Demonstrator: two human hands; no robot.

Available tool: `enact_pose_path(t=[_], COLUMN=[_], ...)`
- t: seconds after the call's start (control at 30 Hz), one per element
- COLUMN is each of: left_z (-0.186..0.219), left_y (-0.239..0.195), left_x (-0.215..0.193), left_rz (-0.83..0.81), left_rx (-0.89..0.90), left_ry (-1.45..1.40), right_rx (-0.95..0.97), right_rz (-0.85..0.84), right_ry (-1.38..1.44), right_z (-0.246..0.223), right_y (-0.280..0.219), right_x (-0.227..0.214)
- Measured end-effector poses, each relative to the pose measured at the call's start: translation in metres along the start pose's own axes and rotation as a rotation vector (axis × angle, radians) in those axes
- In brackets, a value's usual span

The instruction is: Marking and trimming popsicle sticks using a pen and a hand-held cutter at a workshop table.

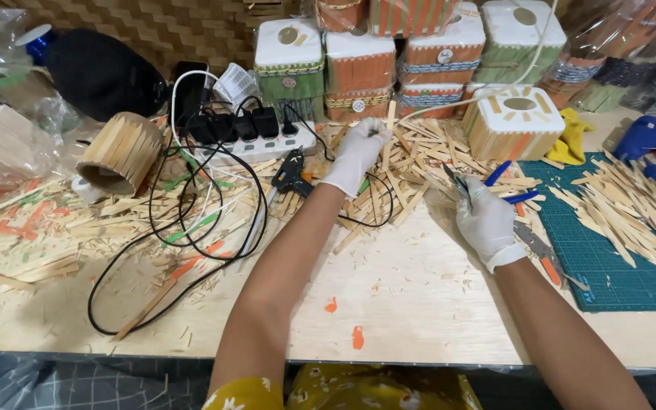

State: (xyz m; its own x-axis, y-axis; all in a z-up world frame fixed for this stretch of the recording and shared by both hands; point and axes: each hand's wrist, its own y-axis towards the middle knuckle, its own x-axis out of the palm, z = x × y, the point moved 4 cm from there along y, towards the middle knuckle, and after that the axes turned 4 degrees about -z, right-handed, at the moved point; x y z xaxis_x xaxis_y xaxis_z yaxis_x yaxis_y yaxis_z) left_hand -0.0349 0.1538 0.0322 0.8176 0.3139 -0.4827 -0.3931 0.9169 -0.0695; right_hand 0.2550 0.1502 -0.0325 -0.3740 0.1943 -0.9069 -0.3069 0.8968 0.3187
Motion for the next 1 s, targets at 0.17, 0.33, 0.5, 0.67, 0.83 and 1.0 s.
enact_pose_path(t=[0.17,0.33,0.5,0.67,0.83,1.0], left_z=[0.014,-0.016,-0.018,-0.006,-0.028,-0.041], left_y=[-0.038,-0.070,-0.095,-0.110,-0.096,-0.091], left_x=[0.016,0.055,0.065,0.053,0.072,0.080], left_rz=[-0.170,-0.306,-0.358,-0.353,-0.357,-0.333], left_rx=[-0.034,0.039,0.019,0.002,0.038,0.009], left_ry=[-0.131,-0.358,-0.665,-0.784,-0.769,-0.748], right_rx=[0.093,0.131,0.035,-0.096,-0.112,-0.228], right_rz=[-0.019,-0.035,-0.067,-0.022,0.028,0.106], right_ry=[0.373,0.649,0.420,0.036,0.022,0.075], right_z=[-0.032,-0.052,-0.045,-0.034,-0.012,-0.022], right_y=[-0.008,0.001,0.012,0.018,0.012,0.009], right_x=[-0.044,-0.037,-0.008,0.014,0.030,0.021])
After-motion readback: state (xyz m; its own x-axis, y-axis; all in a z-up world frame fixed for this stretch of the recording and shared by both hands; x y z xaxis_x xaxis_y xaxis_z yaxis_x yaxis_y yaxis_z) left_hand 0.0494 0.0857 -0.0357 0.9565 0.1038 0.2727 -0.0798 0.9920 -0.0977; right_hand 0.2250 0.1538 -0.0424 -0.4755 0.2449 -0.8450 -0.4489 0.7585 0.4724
